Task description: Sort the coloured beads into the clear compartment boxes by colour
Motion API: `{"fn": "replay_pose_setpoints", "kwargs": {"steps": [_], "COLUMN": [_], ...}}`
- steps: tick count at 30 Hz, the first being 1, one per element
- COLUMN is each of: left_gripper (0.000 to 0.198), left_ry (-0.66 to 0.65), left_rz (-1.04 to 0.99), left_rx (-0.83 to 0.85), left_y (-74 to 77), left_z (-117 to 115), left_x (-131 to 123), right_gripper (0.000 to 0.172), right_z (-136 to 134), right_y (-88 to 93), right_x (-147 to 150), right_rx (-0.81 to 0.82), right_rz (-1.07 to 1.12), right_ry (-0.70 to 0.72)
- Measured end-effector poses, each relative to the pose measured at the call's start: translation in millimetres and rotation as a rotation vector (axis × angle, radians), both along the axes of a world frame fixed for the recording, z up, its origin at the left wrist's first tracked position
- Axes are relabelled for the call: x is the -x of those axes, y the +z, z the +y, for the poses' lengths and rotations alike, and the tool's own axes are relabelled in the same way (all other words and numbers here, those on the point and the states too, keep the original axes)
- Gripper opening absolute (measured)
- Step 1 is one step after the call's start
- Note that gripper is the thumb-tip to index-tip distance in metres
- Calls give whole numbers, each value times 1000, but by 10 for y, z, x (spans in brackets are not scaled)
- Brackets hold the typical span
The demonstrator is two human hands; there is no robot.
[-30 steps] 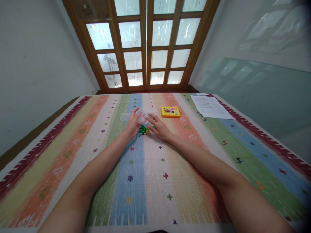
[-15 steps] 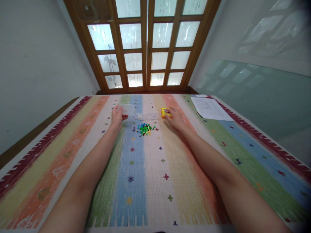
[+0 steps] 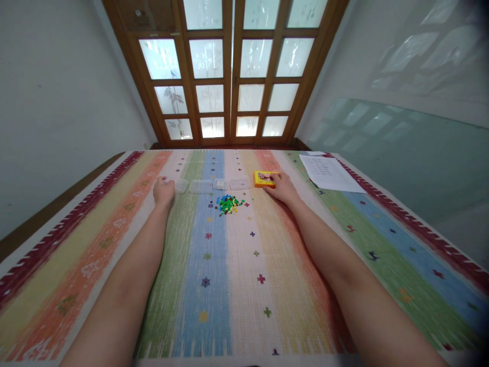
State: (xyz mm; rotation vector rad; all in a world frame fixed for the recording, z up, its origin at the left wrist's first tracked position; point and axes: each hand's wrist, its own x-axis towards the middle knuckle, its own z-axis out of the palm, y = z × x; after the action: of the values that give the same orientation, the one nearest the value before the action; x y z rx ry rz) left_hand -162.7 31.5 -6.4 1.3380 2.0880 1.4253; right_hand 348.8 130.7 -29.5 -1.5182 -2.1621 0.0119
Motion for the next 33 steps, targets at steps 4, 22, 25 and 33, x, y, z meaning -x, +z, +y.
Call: {"fn": "replay_pose_setpoints", "kwargs": {"steps": [4, 22, 25, 33], "left_gripper": [53, 64, 64, 55], "left_ry": [196, -115, -87, -304], "left_rz": [367, 599, 605, 600], "left_rx": [167, 230, 132, 3], "left_y": [8, 145, 255, 160], "left_z": [-39, -16, -44, 8], "left_x": [-104, -233, -420, -784], "right_gripper": [53, 58, 57, 54], "right_z": [47, 64, 57, 62], "right_y": [-6, -8, 10, -28], "right_x": [-40, -61, -52, -106], "right_rx": [43, 85, 119, 101], "right_rz": [94, 149, 230, 254], "right_ry": [60, 81, 76, 57]}}
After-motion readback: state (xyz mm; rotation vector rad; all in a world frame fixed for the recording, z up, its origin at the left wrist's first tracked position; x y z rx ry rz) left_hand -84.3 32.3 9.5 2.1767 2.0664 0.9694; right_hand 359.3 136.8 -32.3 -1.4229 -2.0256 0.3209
